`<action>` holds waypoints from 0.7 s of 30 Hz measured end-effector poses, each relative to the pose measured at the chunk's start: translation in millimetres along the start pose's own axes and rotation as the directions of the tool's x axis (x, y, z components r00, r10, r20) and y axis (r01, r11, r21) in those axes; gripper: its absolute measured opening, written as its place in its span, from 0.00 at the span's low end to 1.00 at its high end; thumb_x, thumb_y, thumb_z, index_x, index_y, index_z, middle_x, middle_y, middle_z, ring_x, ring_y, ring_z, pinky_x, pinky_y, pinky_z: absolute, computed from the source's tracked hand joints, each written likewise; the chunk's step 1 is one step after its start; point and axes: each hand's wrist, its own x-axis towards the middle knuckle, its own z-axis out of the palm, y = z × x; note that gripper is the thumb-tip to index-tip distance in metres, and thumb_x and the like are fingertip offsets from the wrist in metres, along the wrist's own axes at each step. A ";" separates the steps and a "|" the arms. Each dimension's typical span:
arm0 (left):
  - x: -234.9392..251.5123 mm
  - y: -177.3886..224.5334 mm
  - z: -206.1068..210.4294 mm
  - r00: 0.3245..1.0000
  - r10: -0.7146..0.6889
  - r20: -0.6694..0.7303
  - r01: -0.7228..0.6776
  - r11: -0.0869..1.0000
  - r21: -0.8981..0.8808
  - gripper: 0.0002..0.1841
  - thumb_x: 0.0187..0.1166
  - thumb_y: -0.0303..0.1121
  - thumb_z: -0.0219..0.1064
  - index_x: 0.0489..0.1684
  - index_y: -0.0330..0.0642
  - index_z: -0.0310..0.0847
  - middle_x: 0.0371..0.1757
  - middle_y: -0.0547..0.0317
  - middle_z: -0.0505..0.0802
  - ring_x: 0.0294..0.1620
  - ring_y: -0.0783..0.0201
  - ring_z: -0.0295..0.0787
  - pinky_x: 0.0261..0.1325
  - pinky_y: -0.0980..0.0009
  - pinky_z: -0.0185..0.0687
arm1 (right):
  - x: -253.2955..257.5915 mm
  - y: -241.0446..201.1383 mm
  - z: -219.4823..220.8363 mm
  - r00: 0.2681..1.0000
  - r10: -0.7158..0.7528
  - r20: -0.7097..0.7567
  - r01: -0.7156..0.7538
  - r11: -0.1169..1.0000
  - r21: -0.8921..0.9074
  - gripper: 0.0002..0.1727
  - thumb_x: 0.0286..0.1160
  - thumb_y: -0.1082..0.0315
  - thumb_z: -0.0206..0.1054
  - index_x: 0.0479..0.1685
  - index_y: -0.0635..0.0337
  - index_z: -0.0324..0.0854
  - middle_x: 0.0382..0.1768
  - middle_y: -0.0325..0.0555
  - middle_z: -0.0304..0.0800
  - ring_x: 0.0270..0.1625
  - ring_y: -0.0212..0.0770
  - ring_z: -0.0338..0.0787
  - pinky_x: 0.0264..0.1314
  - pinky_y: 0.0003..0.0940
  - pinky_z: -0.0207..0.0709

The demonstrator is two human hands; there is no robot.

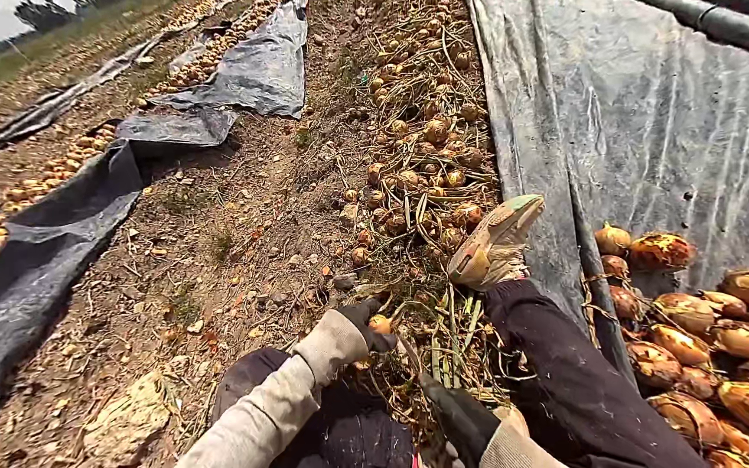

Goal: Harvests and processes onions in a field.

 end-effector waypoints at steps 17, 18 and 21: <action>-49.0 -2.0 34.1 0.967 -0.245 -0.068 0.050 0.447 -0.893 0.16 0.90 0.40 0.59 0.61 0.36 0.81 0.41 0.50 0.90 0.35 0.60 0.90 0.39 0.64 0.89 | 37.0 62.6 13.0 0.868 -0.377 -0.324 0.384 0.922 -0.044 0.37 0.60 0.38 0.76 0.52 0.66 0.84 0.36 0.52 0.88 0.39 0.47 0.88 0.47 0.50 0.83; -57.3 8.2 40.2 0.978 -0.209 -0.021 0.042 0.293 -0.955 0.18 0.93 0.43 0.54 0.61 0.36 0.79 0.41 0.50 0.90 0.35 0.59 0.90 0.39 0.63 0.90 | 38.6 59.3 12.8 0.872 -0.345 -0.348 0.319 0.938 -0.132 0.47 0.49 0.33 0.80 0.60 0.67 0.83 0.46 0.58 0.91 0.51 0.54 0.90 0.59 0.58 0.81; -62.0 28.7 61.8 0.999 -0.046 0.003 0.012 0.193 -0.981 0.18 0.95 0.39 0.45 0.56 0.33 0.76 0.36 0.56 0.87 0.34 0.67 0.86 0.41 0.71 0.85 | 33.9 45.9 16.4 0.878 -0.294 -0.377 0.193 0.939 -0.283 0.58 0.44 0.24 0.78 0.69 0.66 0.79 0.58 0.61 0.90 0.63 0.60 0.88 0.67 0.63 0.77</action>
